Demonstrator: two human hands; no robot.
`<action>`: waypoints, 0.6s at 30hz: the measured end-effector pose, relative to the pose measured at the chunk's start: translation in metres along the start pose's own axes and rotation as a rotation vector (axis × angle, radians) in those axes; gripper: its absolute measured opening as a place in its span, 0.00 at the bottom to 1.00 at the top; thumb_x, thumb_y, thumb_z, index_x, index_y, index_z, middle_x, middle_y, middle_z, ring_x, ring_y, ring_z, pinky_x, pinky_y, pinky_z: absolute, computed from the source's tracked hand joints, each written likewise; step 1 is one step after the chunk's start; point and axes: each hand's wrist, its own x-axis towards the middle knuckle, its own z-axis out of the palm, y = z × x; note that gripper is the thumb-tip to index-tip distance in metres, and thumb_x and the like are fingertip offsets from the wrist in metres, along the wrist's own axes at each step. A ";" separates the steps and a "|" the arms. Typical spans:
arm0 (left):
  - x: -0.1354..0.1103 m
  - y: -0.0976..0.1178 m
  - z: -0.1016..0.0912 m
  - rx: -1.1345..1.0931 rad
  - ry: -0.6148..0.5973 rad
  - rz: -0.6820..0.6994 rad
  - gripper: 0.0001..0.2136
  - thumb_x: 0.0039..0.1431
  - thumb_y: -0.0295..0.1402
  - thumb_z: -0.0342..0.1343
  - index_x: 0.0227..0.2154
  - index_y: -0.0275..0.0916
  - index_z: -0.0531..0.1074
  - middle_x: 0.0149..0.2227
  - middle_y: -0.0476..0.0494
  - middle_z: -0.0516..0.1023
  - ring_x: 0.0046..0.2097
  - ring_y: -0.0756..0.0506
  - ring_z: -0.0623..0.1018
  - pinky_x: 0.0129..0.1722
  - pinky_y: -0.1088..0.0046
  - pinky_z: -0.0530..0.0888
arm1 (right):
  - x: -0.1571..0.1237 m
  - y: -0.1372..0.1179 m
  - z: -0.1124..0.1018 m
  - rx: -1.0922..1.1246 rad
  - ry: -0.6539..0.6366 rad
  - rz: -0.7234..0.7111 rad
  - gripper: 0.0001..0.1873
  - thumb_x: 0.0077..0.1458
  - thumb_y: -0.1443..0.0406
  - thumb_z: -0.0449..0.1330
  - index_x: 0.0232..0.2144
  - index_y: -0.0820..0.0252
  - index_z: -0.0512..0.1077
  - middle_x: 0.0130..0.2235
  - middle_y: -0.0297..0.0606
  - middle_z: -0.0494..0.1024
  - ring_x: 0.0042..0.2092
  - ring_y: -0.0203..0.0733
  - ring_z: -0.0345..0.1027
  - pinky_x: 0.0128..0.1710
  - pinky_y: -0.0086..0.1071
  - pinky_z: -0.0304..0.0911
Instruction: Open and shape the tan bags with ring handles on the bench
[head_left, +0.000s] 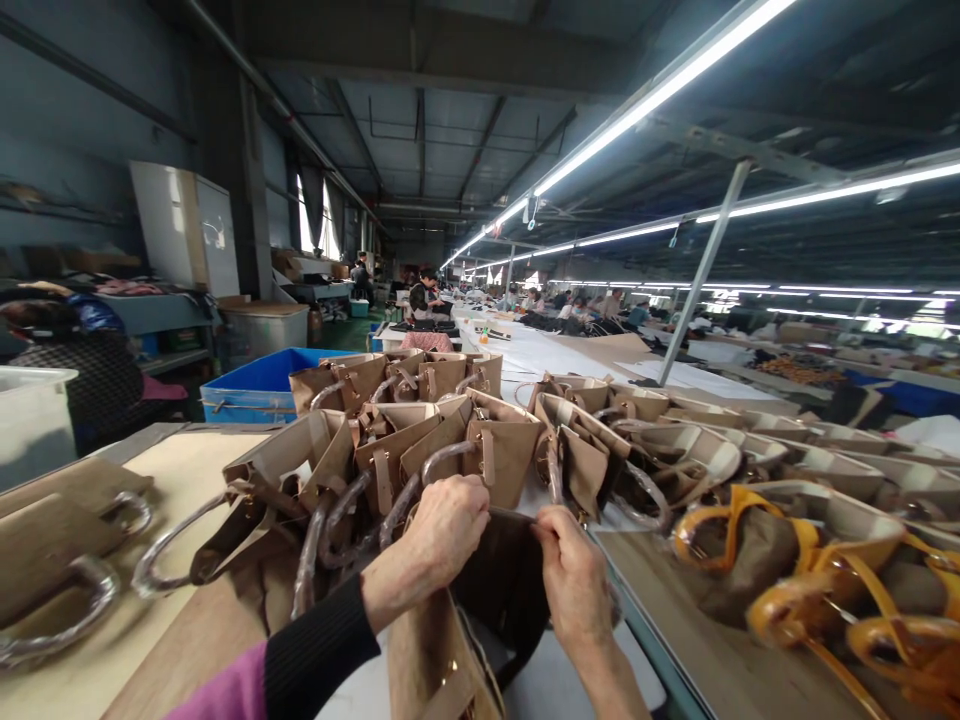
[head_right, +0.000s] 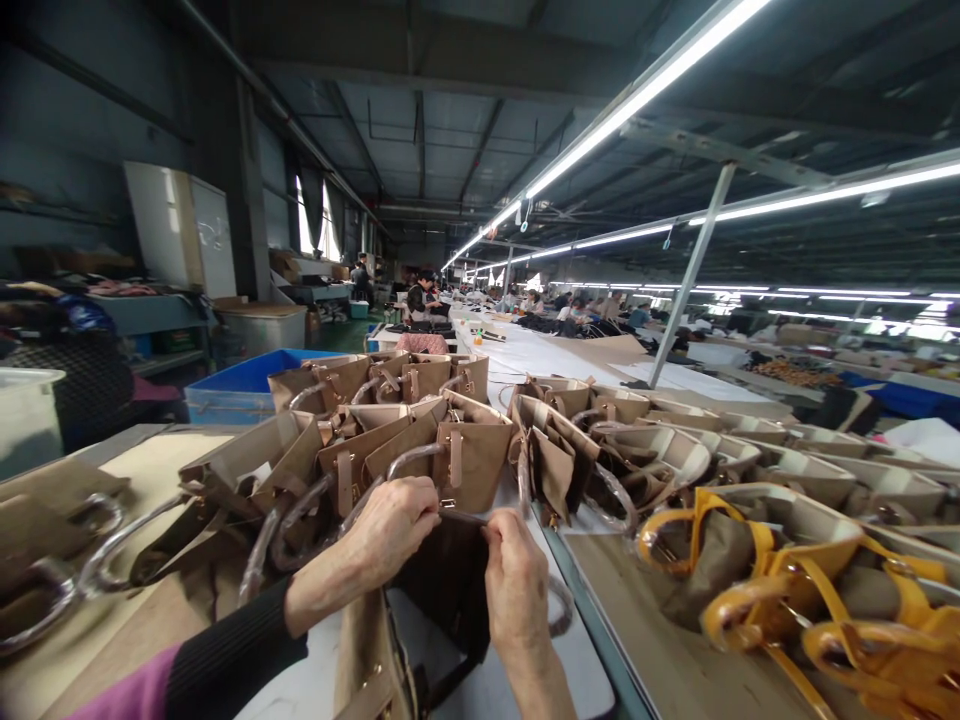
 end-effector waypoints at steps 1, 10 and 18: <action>0.001 0.001 0.000 -0.001 0.001 -0.002 0.08 0.52 0.24 0.48 0.21 0.37 0.68 0.28 0.47 0.74 0.31 0.48 0.73 0.30 0.74 0.64 | 0.001 0.001 0.000 -0.006 -0.004 0.015 0.12 0.61 0.63 0.47 0.25 0.56 0.61 0.29 0.34 0.71 0.30 0.38 0.65 0.31 0.28 0.59; 0.003 0.005 0.000 -0.016 0.016 -0.069 0.08 0.50 0.24 0.48 0.21 0.37 0.70 0.28 0.46 0.74 0.31 0.48 0.72 0.30 0.75 0.63 | 0.003 0.000 -0.004 -0.020 0.016 0.058 0.11 0.59 0.60 0.50 0.25 0.56 0.62 0.25 0.32 0.71 0.26 0.37 0.65 0.27 0.28 0.60; 0.003 0.005 0.003 0.045 0.018 -0.113 0.10 0.53 0.26 0.45 0.23 0.36 0.70 0.28 0.44 0.74 0.31 0.48 0.73 0.29 0.75 0.63 | -0.008 0.002 0.002 -0.248 -0.034 -0.148 0.20 0.59 0.56 0.50 0.50 0.59 0.60 0.44 0.46 0.72 0.44 0.49 0.67 0.41 0.41 0.66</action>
